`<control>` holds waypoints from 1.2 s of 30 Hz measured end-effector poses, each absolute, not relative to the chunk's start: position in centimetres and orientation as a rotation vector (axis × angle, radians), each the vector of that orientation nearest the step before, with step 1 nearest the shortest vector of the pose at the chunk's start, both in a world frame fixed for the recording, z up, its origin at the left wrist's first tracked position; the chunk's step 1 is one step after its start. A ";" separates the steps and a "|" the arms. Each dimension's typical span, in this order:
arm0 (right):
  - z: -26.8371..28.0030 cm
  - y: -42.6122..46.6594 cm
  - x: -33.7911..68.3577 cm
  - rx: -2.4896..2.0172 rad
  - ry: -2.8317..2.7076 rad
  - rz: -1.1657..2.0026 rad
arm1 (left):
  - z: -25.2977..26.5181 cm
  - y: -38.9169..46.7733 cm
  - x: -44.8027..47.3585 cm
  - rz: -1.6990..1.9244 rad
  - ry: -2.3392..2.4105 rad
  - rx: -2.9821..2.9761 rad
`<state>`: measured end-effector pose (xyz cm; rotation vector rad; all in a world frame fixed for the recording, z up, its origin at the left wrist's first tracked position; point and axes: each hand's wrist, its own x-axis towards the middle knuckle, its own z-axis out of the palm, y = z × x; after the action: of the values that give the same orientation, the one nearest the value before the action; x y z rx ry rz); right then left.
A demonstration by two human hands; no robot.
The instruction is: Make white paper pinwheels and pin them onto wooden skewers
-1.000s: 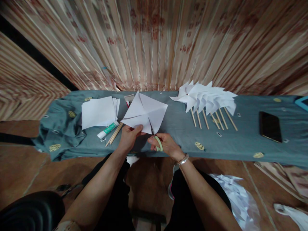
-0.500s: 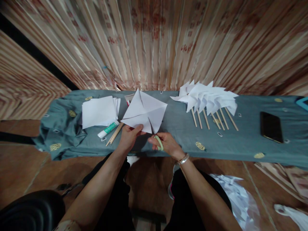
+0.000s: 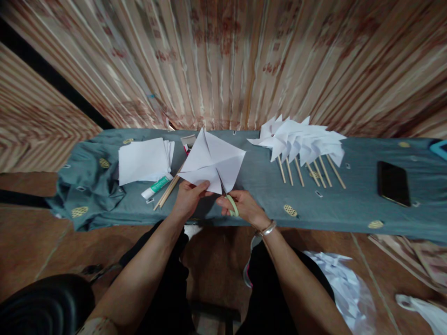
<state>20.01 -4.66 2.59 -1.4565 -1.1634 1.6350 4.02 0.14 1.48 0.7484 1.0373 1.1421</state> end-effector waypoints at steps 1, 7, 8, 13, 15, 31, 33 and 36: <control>2.7 -4.6 20.0 -1.456 -1.155 1.643 | 1.5 0.1 4.0 1.142 1.033 0.745; 2.7 -4.5 20.1 -1.431 -1.132 1.659 | 1.6 0.1 4.1 1.143 1.056 0.731; 2.6 -4.5 20.1 -1.431 -1.121 1.660 | 1.6 0.1 4.1 1.143 1.055 0.731; 2.2 -4.4 20.1 -1.449 -1.099 1.649 | 1.6 0.2 4.0 1.154 1.033 0.726; 2.2 -4.4 20.0 -1.459 -1.105 1.634 | 1.6 0.2 4.0 1.159 1.020 0.720; 2.1 -4.4 19.7 -1.447 -1.124 1.654 | 1.6 0.3 3.9 1.174 1.029 0.709; 2.1 -4.5 19.7 -1.442 -1.129 1.655 | 1.7 0.3 3.9 1.177 1.022 0.703; 2.1 -4.6 19.9 -1.429 -1.150 1.649 | 1.7 0.3 3.9 1.176 1.025 0.705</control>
<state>19.86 -4.61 2.07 -1.4291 -1.1503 1.6489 3.92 0.33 1.70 0.7046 1.0253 1.1758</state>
